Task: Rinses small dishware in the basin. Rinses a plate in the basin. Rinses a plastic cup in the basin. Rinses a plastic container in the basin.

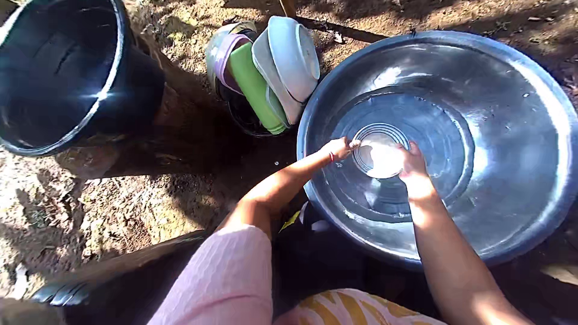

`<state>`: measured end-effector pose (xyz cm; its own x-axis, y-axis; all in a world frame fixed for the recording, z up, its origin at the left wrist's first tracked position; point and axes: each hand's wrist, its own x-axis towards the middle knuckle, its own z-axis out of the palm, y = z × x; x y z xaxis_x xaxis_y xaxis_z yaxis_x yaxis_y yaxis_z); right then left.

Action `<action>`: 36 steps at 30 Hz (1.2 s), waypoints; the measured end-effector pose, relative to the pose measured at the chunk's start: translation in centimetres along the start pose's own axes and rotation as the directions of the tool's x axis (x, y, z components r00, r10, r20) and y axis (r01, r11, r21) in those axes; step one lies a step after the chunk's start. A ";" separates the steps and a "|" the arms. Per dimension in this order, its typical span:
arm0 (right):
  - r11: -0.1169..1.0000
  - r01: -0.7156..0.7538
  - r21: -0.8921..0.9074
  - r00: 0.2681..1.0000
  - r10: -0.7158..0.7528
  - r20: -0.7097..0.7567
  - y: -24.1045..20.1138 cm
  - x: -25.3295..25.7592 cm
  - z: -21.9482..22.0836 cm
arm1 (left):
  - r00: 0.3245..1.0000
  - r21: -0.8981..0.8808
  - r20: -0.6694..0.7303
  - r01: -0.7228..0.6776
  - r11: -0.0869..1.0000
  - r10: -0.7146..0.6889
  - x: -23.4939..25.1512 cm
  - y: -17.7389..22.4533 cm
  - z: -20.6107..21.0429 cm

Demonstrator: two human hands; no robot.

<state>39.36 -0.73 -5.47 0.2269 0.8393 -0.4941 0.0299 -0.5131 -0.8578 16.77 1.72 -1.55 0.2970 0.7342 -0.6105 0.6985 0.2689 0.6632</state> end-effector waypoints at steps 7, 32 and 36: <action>0.993 -0.016 -0.119 0.692 -0.075 -0.718 2.9 5.4 -9.2 | 0.841 -0.239 -0.475 0.159 0.958 -0.258 10.1 -4.6 9.0; 0.147 0.552 -0.821 0.795 -0.391 0.464 10.1 8.2 0.8 | 0.931 0.272 -0.358 0.035 0.962 0.068 10.1 -4.1 9.0; 0.298 0.407 -0.864 0.875 -0.397 0.275 8.7 9.4 3.8 | 0.892 -0.290 -0.290 0.264 0.920 -0.347 10.5 -2.6 8.4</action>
<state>38.00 3.38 -18.08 -0.0812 0.9881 -0.1307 0.9420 0.0332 -0.3340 23.56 3.50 -13.27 -0.1668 0.7423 -0.6490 0.5320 0.6219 0.5746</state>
